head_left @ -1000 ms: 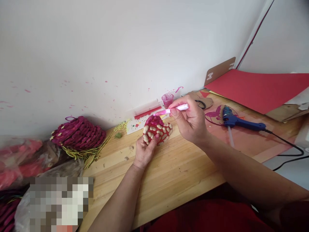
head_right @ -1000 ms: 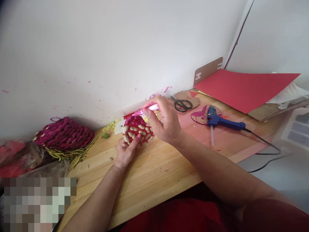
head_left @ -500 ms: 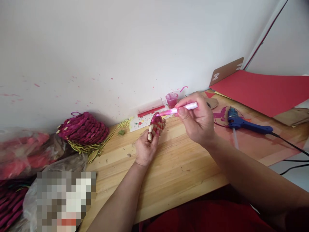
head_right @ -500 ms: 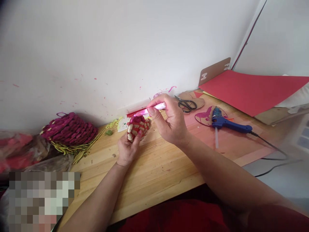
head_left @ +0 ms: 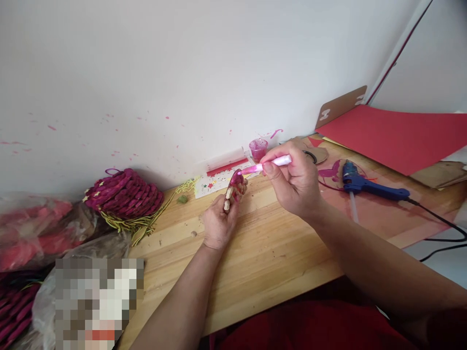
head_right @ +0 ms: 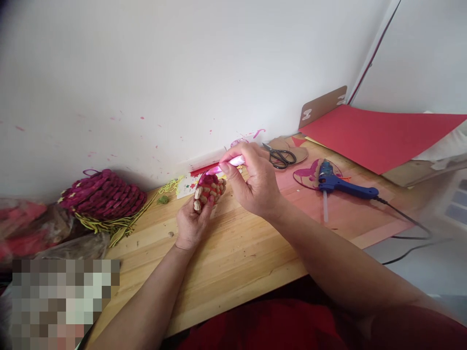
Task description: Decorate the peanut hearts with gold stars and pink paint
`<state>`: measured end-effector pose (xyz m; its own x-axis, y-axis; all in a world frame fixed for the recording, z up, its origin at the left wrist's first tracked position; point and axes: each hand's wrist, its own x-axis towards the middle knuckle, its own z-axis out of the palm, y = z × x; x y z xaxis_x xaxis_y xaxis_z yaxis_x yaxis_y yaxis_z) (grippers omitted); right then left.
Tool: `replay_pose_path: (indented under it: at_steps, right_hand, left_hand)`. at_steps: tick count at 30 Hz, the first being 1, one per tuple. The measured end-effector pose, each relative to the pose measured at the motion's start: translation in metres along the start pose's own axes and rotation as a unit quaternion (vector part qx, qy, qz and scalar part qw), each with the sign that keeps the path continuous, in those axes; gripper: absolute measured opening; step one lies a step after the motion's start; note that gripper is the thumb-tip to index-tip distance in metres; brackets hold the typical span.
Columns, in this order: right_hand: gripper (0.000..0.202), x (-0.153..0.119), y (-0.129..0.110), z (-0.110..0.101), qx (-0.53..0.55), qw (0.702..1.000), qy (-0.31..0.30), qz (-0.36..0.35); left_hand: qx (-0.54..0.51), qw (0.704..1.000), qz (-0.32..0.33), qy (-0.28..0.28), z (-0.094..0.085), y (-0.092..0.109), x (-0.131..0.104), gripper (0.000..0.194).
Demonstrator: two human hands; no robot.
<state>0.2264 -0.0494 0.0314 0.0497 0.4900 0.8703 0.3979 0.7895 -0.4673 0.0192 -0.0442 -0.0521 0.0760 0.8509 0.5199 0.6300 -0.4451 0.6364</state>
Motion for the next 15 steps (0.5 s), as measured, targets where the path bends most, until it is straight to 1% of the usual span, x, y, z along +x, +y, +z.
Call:
replay_pose_path:
  at_steps: [3, 6, 8, 11, 13, 15]
  right_hand:
    - [0.007, 0.000, 0.001, 0.000, -0.007, 1.000, 0.023, 0.013]
    - [0.009, -0.002, 0.002, 0.001, 0.029, 0.999, 0.007, 0.026]
    - [0.009, -0.002, 0.004, 0.002, 0.021, 0.999, 0.003, 0.029]
    - [0.009, -0.002, 0.007, 0.002, 0.007, 0.999, 0.037, 0.036]
    - [0.008, -0.002, 0.007, 0.002, 0.006, 0.998, 0.045, 0.035]
    - [0.007, -0.001, 0.005, 0.002, -0.018, 0.999, 0.037, 0.021]
  left_hand:
    - [-0.035, 0.999, -0.005, -0.001, 0.001, -0.001, 0.000, 0.026]
    - [-0.102, 0.995, -0.021, -0.012, 0.001, 0.003, 0.000, 0.026]
    - [-0.163, 0.985, -0.047, -0.024, 0.001, 0.008, -0.001, 0.028]
    - [-0.249, 0.961, -0.110, -0.043, 0.000, 0.016, -0.001, 0.030]
    - [-0.285, 0.946, -0.145, -0.046, 0.000, 0.020, -0.001, 0.031]
    - [-0.295, 0.941, -0.162, -0.044, -0.001, 0.021, -0.001, 0.031]
